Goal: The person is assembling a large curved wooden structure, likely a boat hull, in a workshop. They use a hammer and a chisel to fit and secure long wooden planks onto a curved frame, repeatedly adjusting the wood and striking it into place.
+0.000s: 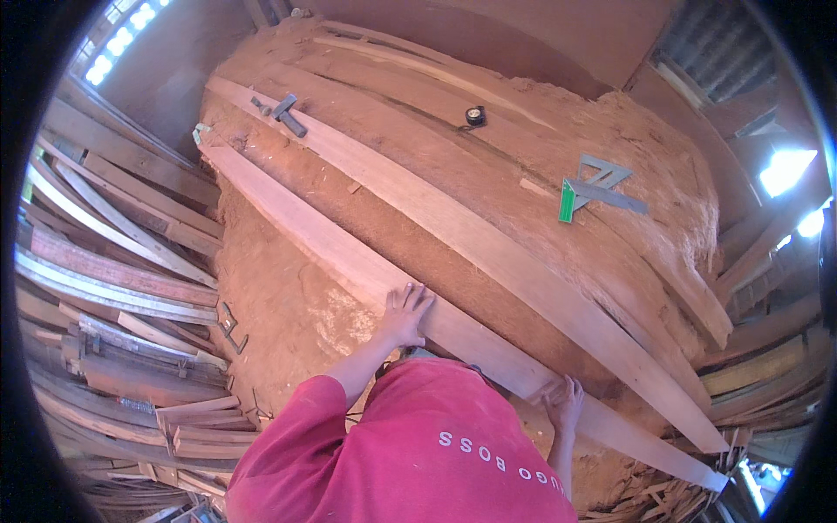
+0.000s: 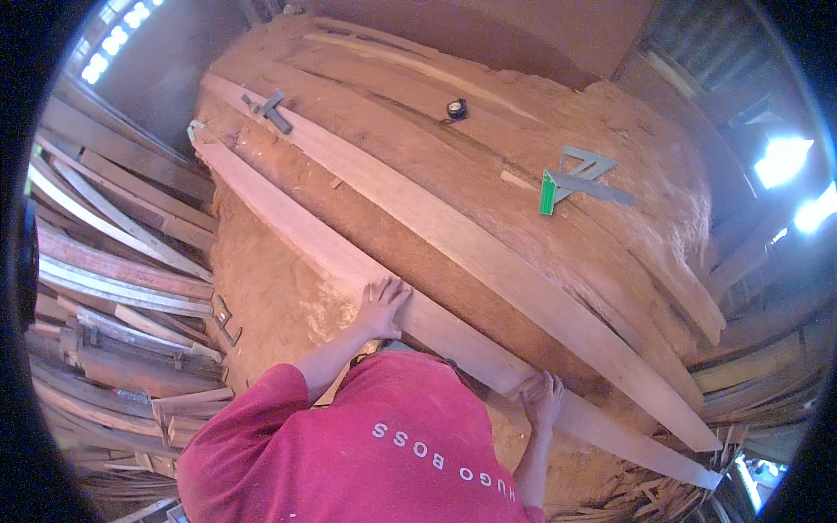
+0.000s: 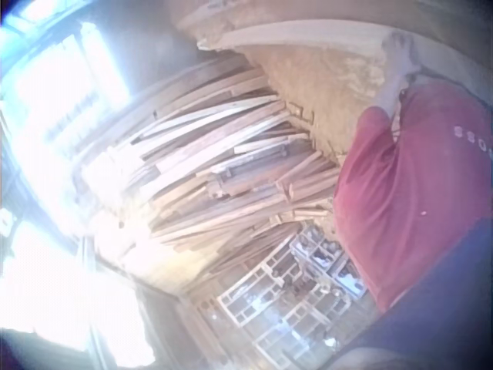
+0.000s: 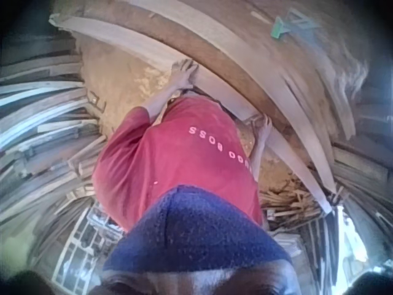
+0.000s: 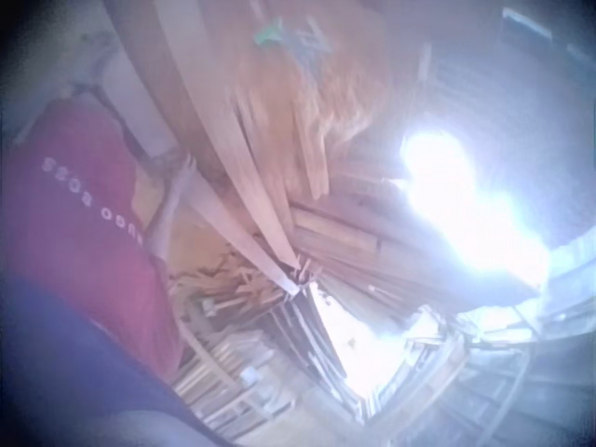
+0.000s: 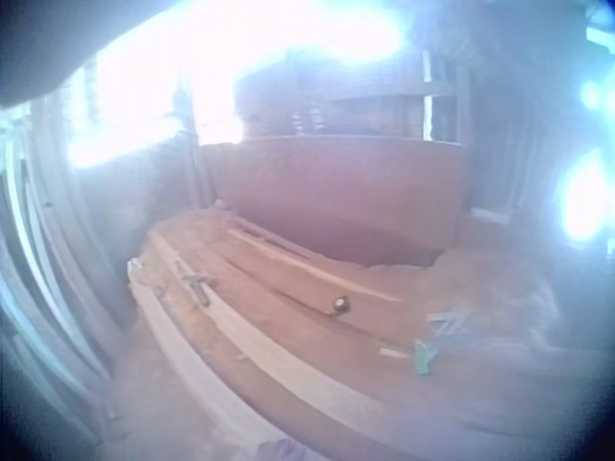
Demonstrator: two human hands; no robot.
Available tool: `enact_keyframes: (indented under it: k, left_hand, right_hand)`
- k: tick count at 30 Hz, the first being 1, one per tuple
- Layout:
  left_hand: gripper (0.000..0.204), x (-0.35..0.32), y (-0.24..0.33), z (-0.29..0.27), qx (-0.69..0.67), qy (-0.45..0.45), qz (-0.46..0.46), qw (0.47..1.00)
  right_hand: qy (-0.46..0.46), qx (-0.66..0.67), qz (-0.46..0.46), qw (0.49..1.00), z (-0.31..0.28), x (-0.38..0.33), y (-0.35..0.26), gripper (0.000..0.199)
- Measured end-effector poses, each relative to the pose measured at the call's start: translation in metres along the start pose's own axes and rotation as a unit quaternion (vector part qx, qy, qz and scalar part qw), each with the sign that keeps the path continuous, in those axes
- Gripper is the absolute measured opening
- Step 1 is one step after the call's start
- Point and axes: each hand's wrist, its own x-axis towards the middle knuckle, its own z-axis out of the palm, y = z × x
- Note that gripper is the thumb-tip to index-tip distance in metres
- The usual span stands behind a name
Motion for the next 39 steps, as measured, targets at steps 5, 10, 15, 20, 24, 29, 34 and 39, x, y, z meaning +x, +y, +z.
enact_keyframes:
  k: [5,10,15,20,24,29,34,39]
  left_hand:
    - [0.119,0.009,0.005,-0.011,0.057,-0.016,0.093,0.994]
    - [0.125,0.029,0.002,-0.007,0.107,-0.009,0.152,0.983]
    - [0.125,0.046,-0.009,-0.012,0.120,-0.029,0.202,0.972]
    - [0.126,0.058,-0.017,-0.012,0.111,-0.040,0.233,0.965]
    - [0.124,0.063,-0.017,0.000,0.121,-0.063,0.217,0.966]
    - [0.101,0.068,-0.019,0.022,0.191,0.029,0.250,0.949]
    - [0.102,0.073,-0.015,0.039,0.150,0.029,0.239,0.959]
    - [0.100,0.095,0.001,0.041,0.161,0.004,0.203,0.966]
  right_hand:
    - [-0.023,-0.035,-0.006,0.999,-0.002,-0.006,-0.008,0.088]
    - [-0.049,-0.051,0.010,0.997,-0.002,-0.002,-0.008,0.092]
    - [-0.026,-0.097,0.001,0.995,-0.017,0.001,-0.028,0.079]
    - [0.163,0.044,-0.039,0.985,-0.039,0.065,-0.088,0.040]
    - [0.257,0.225,-0.037,0.939,-0.041,0.198,-0.132,0.035]
    - [0.140,0.412,0.130,0.891,-0.021,0.375,-0.174,0.045]
    - [0.140,0.530,0.252,0.798,-0.013,0.469,-0.185,0.096]
    - [0.126,0.570,0.096,0.806,-0.024,0.484,-0.190,0.048]
